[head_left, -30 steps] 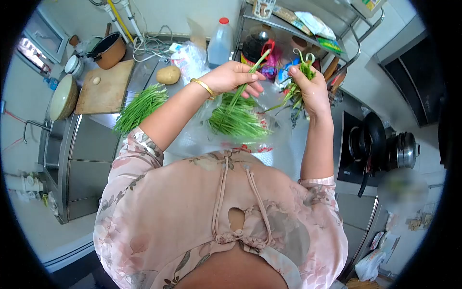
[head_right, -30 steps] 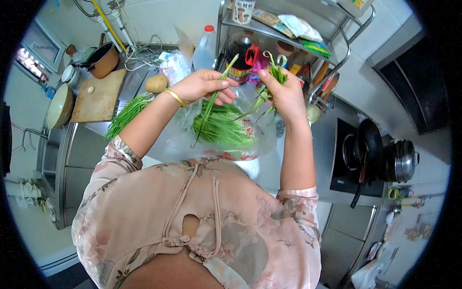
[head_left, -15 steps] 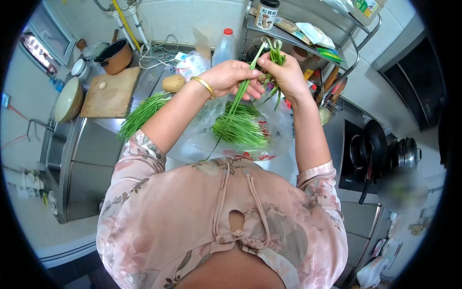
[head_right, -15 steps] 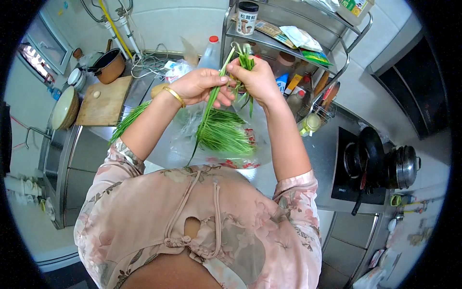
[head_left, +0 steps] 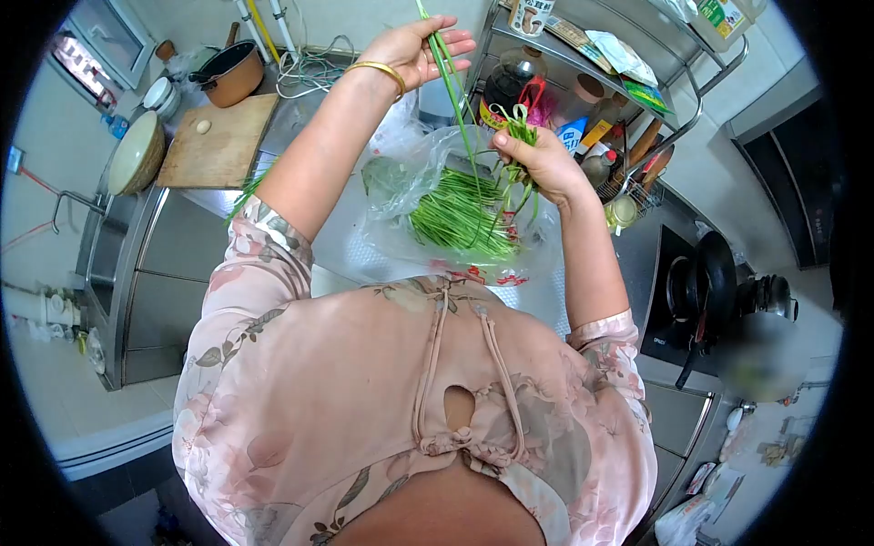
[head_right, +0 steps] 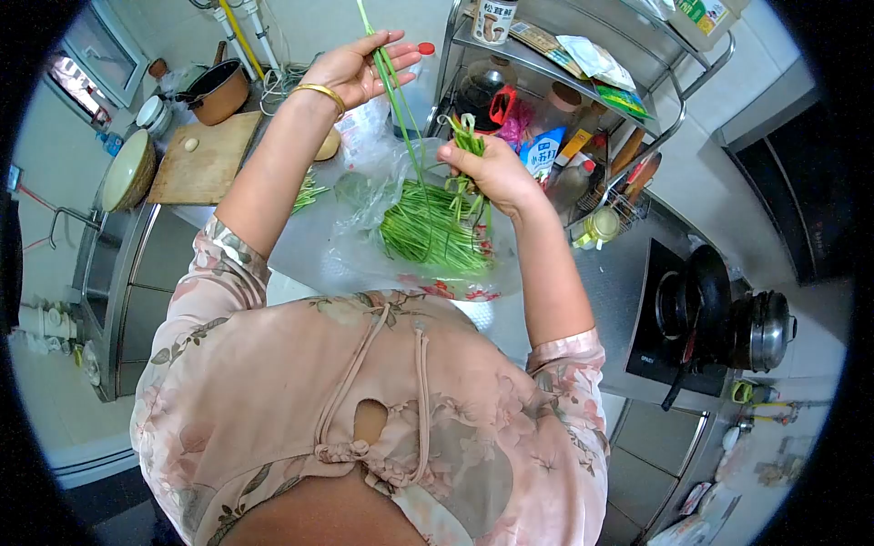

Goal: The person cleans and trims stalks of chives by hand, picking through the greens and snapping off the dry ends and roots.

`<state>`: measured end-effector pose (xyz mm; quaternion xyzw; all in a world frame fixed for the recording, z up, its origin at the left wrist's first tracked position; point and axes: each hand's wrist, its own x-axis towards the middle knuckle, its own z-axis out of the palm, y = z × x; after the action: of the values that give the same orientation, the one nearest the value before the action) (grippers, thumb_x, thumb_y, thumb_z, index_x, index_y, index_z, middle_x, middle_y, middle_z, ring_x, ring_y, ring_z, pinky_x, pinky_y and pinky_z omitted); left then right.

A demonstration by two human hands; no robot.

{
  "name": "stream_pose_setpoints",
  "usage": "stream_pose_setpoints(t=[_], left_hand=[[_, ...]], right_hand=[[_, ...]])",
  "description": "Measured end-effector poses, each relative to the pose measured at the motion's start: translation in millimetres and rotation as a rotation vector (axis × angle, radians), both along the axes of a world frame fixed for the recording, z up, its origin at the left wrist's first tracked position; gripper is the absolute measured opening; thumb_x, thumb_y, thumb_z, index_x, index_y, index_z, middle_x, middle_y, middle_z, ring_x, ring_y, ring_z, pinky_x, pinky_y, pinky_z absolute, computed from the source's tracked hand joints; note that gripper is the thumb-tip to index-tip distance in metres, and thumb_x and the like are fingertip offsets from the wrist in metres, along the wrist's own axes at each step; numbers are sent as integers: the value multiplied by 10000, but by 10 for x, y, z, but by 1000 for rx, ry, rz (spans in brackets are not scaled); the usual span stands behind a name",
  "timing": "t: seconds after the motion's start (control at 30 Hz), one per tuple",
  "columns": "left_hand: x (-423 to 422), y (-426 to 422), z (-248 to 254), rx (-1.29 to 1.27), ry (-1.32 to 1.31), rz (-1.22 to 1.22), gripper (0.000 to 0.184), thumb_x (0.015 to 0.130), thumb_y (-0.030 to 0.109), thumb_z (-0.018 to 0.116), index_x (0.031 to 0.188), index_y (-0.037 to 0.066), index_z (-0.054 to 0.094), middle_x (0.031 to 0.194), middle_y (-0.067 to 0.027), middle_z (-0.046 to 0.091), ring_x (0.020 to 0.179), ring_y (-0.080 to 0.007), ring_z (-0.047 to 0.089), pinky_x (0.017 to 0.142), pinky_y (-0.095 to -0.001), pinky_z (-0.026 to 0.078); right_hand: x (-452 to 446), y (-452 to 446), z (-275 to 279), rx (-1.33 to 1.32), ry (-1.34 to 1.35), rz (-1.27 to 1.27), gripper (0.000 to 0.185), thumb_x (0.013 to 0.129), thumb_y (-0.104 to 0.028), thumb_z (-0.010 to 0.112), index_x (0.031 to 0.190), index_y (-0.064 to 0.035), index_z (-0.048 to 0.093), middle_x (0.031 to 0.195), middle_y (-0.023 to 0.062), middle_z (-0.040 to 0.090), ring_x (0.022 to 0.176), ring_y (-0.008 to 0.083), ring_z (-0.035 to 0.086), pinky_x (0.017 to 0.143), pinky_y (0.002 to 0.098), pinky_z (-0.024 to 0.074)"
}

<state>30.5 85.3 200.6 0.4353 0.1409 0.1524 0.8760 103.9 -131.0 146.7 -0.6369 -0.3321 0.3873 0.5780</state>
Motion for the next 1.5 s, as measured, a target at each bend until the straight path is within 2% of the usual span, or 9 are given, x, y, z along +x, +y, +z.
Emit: stream_pose_setpoints(t=[0.3,0.57,0.63,0.73,0.97,1.1,1.3,1.33,1.5], left_hand=[[-32,-143,45,58,29,-45,319,909,194,404,1160,-4,404,1091,-188,533,982,-274,556,793,-414,507],[17,-80,-89,93,-14,-163,348,920,204,369,1171,-34,406,1045,-127,580,928,-217,579,796,-334,497],[3,-83,-75,100,-6,-149,340,920,202,369,1160,-35,412,1057,-135,574,933,-222,579,791,-339,501],[-19,-81,-41,87,7,-108,321,920,195,368,1142,-31,421,1065,-144,570,943,-229,579,788,-349,505],[-15,93,-29,-78,0,76,302,926,189,347,1136,-19,405,1180,-189,475,1072,-286,502,844,-474,465],[-25,225,5,-128,-17,141,306,927,185,343,1142,-28,389,1183,-201,463,1086,-304,488,865,-503,443],[4,468,-68,-160,-54,108,300,924,181,353,1128,-35,397,1181,-202,458,1089,-309,484,862,-522,440],[6,457,-65,-155,-55,117,301,925,181,352,1129,-35,397,1182,-200,457,1088,-309,485,861,-523,440],[33,392,-24,-140,-69,117,300,926,176,349,1132,-37,396,1181,-187,461,1083,-306,491,859,-527,439]], right_hand=[[-106,359,222,62,-191,-62,249,735,-265,683,748,-40,578,645,-35,502,589,45,421,524,207,331],[0,615,229,123,-401,-29,202,760,-215,660,826,-39,585,687,-48,521,606,44,422,538,206,344],[48,674,147,135,-460,-48,174,775,-191,645,829,-38,582,688,-46,519,610,45,423,543,208,349],[1,618,243,145,-190,-22,150,793,-167,623,833,-31,574,698,-43,521,620,49,433,555,210,360],[10,431,283,356,-457,-144,164,807,-177,602,860,-25,567,724,-28,535,649,53,449,590,211,386],[193,199,222,263,-228,-152,187,839,-237,561,854,-52,541,693,-42,496,653,58,445,608,204,376],[215,-43,55,83,-81,146,207,839,-241,552,880,-39,538,666,-41,458,614,61,417,580,204,353],[140,-27,45,90,-9,144,243,838,-247,551,957,-35,558,637,-44,427,597,54,393,559,195,326],[-3,87,0,1,183,237,286,818,-304,574,960,-56,590,599,-68,368,543,40,340,479,193,275]])
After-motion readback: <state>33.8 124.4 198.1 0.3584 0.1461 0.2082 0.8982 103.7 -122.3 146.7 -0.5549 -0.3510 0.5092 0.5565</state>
